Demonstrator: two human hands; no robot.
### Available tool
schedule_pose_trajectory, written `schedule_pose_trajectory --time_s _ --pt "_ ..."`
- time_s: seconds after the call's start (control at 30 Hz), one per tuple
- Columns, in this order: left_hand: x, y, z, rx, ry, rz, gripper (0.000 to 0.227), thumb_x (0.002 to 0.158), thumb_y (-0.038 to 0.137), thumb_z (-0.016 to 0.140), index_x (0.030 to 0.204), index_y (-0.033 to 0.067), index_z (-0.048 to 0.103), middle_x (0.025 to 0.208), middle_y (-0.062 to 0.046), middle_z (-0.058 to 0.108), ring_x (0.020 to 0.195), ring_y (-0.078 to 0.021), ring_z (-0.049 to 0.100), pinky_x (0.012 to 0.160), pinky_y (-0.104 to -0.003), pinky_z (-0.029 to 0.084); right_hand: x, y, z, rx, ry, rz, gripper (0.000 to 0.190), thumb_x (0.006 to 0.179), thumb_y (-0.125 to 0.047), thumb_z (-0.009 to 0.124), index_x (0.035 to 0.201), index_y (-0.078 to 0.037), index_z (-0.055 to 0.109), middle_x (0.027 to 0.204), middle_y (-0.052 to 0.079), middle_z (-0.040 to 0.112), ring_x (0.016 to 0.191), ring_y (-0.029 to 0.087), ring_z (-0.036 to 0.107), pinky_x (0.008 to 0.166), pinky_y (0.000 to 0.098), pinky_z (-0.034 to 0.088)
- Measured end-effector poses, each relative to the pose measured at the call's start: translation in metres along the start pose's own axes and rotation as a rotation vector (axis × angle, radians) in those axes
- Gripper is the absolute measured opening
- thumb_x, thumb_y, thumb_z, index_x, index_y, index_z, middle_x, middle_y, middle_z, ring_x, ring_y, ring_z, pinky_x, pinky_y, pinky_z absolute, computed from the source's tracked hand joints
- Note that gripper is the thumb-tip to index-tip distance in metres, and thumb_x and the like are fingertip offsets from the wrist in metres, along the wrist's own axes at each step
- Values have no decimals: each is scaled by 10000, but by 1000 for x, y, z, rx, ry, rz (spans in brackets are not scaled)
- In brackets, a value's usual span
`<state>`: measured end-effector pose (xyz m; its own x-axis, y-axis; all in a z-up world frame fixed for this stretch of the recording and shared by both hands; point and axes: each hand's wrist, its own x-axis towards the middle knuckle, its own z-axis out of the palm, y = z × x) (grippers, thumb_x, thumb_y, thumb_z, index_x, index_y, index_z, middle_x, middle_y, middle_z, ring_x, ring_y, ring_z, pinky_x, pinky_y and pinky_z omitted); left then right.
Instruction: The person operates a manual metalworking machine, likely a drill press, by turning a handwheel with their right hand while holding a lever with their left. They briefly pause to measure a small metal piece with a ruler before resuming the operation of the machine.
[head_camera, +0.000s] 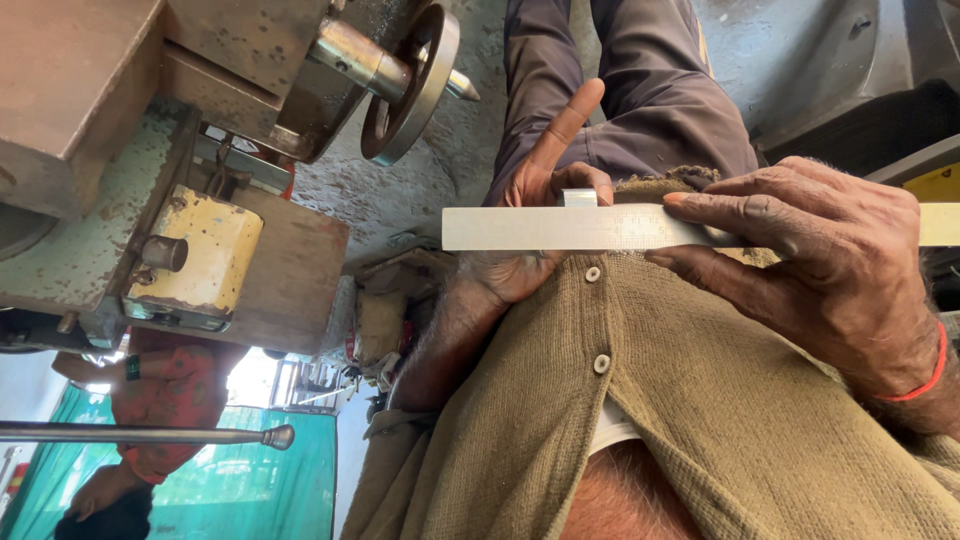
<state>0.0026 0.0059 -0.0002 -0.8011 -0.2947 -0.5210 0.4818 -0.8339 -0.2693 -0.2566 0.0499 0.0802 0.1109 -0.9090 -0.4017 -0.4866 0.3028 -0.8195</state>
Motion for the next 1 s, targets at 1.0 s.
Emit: schedule_pose_trajectory --time_s 1.0 --pt "1 5 1 -23 -14 -40 1154 997 111 769 1721 186 -126 1216 -232 671 910 -137 755 731 -204 618 -2 -1 -2 27 -52 69 419 766 -297 856 1088 -53 743 985 95 770 850 203 738 705 310 588"
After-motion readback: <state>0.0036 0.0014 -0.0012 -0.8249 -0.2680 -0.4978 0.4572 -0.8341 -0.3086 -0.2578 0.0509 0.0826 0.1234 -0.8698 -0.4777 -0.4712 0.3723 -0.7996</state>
